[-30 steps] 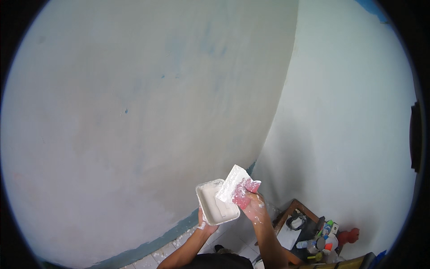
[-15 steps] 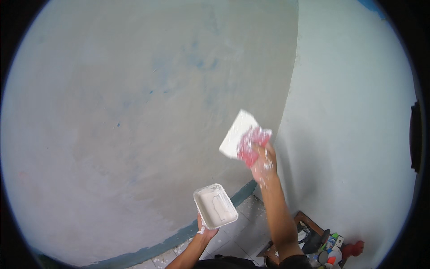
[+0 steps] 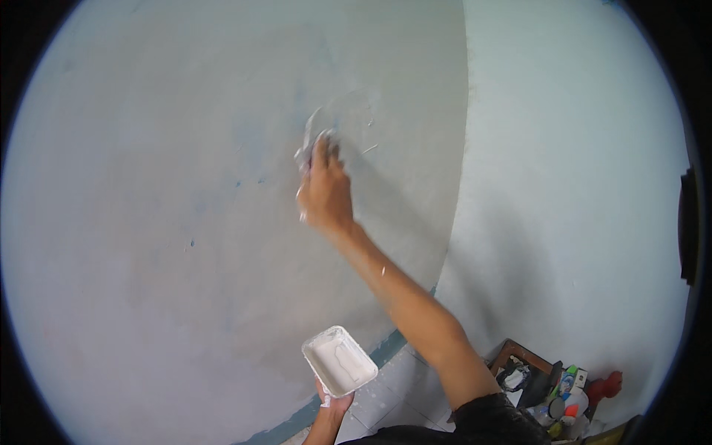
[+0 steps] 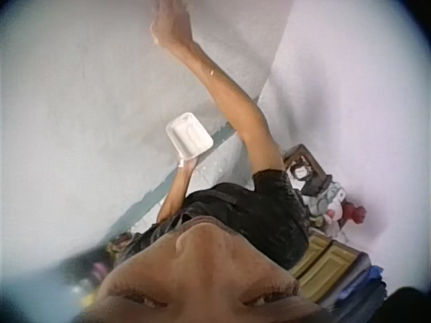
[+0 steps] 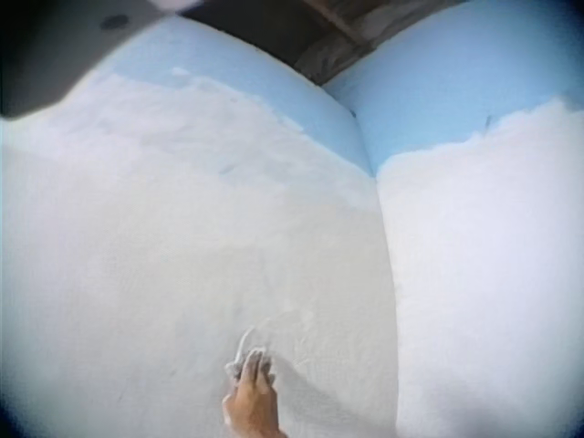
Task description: The person applies white wall filler to a wall using a small putty knife and a container. They repeatedly scoop filler from the container and spread it in smooth strokes across the wall surface.
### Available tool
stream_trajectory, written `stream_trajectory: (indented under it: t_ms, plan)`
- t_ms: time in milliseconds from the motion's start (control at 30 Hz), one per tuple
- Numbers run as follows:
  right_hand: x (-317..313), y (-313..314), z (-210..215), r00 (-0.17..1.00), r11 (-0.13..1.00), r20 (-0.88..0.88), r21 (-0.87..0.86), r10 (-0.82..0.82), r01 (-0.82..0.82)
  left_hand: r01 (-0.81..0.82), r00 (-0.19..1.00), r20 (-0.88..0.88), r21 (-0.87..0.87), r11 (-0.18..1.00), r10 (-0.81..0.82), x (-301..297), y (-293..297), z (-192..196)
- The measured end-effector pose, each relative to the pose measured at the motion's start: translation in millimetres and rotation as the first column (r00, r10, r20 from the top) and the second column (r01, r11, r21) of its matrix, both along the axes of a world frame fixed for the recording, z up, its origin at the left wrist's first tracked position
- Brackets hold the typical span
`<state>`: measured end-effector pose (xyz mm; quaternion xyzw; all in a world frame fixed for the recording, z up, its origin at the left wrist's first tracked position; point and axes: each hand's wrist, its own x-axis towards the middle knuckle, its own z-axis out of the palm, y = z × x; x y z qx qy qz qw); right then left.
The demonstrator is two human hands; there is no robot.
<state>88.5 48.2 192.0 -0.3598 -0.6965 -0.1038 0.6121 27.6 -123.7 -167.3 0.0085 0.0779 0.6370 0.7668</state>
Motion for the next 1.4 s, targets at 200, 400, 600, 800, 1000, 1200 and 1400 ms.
stream_trajectory:
  t_ms: [200, 400, 600, 800, 1000, 1200, 1400]
  plan:
    - [50.1, -34.6, -12.5, 0.970, 0.999, -0.238, 0.004, 0.053, -0.053, 0.024, 1.000, -0.018, -0.009, 1.000, -0.024, -0.9, -3.1, 7.8]
    - [124.3, 32.1, 38.0, 0.875, 0.956, -0.393, -0.196, -0.282, 0.220, 0.033, 0.999, -0.034, 0.000, 0.999, -0.033, 3.3, -4.5, 12.7]
    - [35.5, -2.6, 70.8, 0.959, 0.977, -0.190, -0.065, -0.211, 0.202, -0.014, 0.998, -0.058, 0.012, 1.000, 0.015, -0.9, -10.1, 21.9]
    - [25.9, -39.1, 24.4, 0.992, 0.943, -0.034, 0.315, 0.122, -0.105, 0.004, 0.999, -0.047, 0.020, 1.000, -0.003, 2.1, -7.9, 10.6]
    - [134.3, 9.9, 50.0, 0.991, 0.973, -0.131, 0.226, -0.016, 0.045, 0.016, 1.000, 0.018, 0.009, 1.000, -0.016, 0.3, -6.8, 6.3]
    - [152.8, 74.1, 71.0, 0.968, 0.871, 0.144, 0.478, -0.205, 0.114, 0.024, 1.000, -0.015, -0.005, 1.000, -0.024, 3.3, -5.2, -0.1]
    - [98.4, 46.2, 5.4, 0.958, 0.866, 0.217, 0.497, -0.185, 0.054, 0.025, 1.000, -0.011, -0.017, 1.000, -0.025, 0.5, -4.4, 2.3]
